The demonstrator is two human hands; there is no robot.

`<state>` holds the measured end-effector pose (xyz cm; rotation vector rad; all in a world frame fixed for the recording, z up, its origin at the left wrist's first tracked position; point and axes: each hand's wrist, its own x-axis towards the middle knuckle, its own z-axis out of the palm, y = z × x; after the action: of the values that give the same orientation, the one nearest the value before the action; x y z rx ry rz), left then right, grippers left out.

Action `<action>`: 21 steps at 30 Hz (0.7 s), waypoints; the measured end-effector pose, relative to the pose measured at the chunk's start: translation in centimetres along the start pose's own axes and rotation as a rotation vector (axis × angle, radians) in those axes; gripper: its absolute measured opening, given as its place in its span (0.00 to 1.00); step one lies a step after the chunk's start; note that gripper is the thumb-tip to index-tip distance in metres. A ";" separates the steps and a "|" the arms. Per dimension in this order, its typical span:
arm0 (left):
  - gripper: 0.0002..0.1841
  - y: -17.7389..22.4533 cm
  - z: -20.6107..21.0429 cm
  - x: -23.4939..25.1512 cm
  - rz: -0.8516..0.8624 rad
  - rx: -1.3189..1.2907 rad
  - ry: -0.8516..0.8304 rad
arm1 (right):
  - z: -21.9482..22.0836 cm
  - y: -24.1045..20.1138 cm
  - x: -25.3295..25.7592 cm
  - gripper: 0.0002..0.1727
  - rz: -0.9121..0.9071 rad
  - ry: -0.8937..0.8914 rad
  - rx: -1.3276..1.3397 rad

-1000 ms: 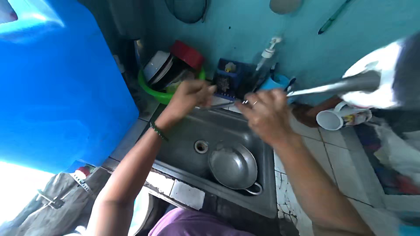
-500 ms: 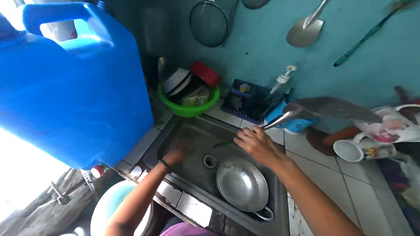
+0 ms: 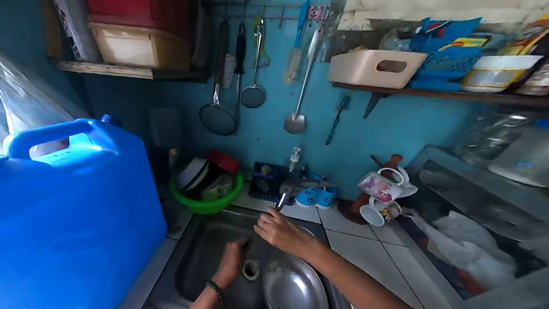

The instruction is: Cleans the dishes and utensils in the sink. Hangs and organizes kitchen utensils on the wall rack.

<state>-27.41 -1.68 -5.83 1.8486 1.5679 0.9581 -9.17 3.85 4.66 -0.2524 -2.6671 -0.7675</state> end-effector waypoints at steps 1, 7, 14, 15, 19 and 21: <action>0.13 -0.4 0.1 0.0 0.006 -0.009 -0.008 | -0.9 0.3 0.2 0.08 0.023 -0.030 -0.019; 0.32 -1.7 -3.0 0.1 -0.016 -0.073 -0.119 | -5.9 2.2 0.0 0.15 0.192 -0.239 0.047; 0.28 -5.6 -11.2 0.1 -0.283 0.196 0.221 | -2.7 -0.1 -2.6 0.13 0.311 -0.131 0.085; 0.26 -4.9 -11.9 0.1 -0.259 0.206 0.232 | -2.2 -0.7 -2.8 0.12 0.327 -0.151 0.101; 0.18 -1.8 -14.0 3.2 -0.007 0.222 0.365 | -0.4 -1.3 -3.3 0.09 0.391 -0.003 -0.042; 0.15 1.1 -15.0 4.3 0.106 0.151 0.414 | -0.3 -1.7 -3.3 0.09 0.395 -0.058 0.027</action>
<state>-38.28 1.61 4.97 1.9397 1.8375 1.3746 -6.50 2.09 2.82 -0.7759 -2.5557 -0.6027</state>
